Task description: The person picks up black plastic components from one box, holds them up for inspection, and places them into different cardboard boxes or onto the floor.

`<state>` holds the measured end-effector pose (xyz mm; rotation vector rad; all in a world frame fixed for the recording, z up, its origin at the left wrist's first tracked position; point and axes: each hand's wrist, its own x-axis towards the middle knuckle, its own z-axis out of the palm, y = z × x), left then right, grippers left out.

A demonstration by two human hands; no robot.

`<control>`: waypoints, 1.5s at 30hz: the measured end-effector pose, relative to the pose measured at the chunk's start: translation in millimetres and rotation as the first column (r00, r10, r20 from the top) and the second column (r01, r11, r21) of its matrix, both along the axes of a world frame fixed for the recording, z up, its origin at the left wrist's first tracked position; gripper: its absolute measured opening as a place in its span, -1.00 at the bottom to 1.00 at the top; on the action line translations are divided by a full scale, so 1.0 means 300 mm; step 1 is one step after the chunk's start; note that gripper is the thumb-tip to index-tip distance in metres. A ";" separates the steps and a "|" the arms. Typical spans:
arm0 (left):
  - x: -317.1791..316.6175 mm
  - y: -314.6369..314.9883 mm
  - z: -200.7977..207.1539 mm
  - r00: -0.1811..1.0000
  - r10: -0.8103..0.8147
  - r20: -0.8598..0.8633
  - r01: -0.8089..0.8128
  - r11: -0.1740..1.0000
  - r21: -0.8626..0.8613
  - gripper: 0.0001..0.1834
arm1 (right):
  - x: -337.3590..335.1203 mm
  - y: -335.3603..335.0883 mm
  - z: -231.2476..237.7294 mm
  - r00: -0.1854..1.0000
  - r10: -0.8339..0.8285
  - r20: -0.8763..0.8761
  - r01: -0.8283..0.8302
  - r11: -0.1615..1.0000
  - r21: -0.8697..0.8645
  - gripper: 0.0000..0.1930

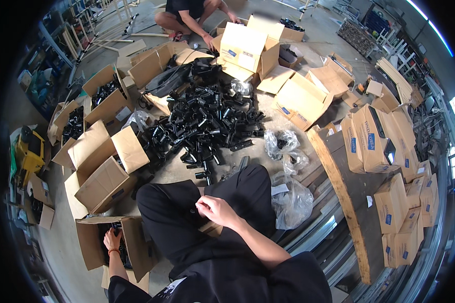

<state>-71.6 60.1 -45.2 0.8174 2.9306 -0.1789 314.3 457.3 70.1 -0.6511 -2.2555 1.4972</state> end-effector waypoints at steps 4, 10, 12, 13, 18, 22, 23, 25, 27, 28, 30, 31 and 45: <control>-0.028 -0.015 -0.062 0.998 -0.017 -0.067 0.014 0.998 -0.056 -0.69 | 0.010 -0.004 0.001 1.000 0.005 0.030 -0.004 1.000 -0.022 -0.83; -0.036 0.001 -0.007 0.998 0.017 0.059 -0.027 0.985 0.172 -0.75 | 0.009 0.009 0.016 0.999 0.007 0.051 -0.006 1.000 -0.016 -0.85; -0.075 -0.025 0.017 0.984 0.030 0.176 -0.091 0.934 0.346 -0.71 | -0.004 0.020 0.024 0.999 0.012 0.043 -0.011 0.999 -0.033 -0.85; -0.090 -0.050 0.014 0.981 0.027 0.190 -0.098 0.922 0.375 -0.67 | -0.006 0.021 0.018 1.000 0.007 0.025 -0.007 1.000 -0.011 -0.85; -0.176 -0.169 -0.011 0.970 0.032 0.240 -0.154 0.847 0.510 -0.60 | -0.025 0.008 -0.004 1.000 0.018 -0.012 -0.018 1.000 -0.022 -0.85; -0.197 -0.210 0.004 0.835 0.157 0.527 -0.504 0.603 0.618 -0.61 | -0.027 -0.004 -0.010 0.999 0.022 -0.023 -0.023 1.000 -0.019 -0.85; -0.162 -0.163 0.059 0.783 0.176 0.597 -0.588 0.523 0.617 -0.63 | -0.016 -0.001 -0.002 1.000 0.014 -0.018 -0.014 1.000 -0.006 -0.85; -0.143 -0.201 0.120 0.746 0.192 0.638 -0.659 0.353 0.664 -0.68 | -0.016 0.002 0.020 1.000 0.024 -0.004 -0.024 1.000 0.001 -0.86; -0.107 -0.184 0.228 0.785 0.155 0.600 -0.619 0.146 0.772 -0.68 | -0.008 0.017 0.031 1.000 0.018 -0.008 -0.017 0.998 0.052 -0.87; -0.081 -0.161 0.298 0.817 0.140 0.559 -0.571 0.059 0.819 -0.69 | -0.010 0.026 0.032 1.000 0.010 -0.010 -0.009 0.999 0.050 -0.86; 0.000 -0.081 0.467 0.884 0.116 0.452 -0.454 -0.008 0.891 -0.70 | -0.006 0.028 0.033 1.000 -0.007 -0.001 0.007 0.999 0.036 -0.86; 0.049 -0.028 0.551 0.912 0.113 0.394 -0.392 -0.042 0.919 -0.71 | -0.011 0.032 0.029 1.000 0.004 -0.011 -0.004 0.999 0.033 -0.86; 0.721 0.883 0.673 0.041 -0.845 0.533 -0.774 0.311 0.552 -0.78 | -0.118 0.016 0.280 0.936 0.202 -0.288 -0.077 0.917 0.391 -0.48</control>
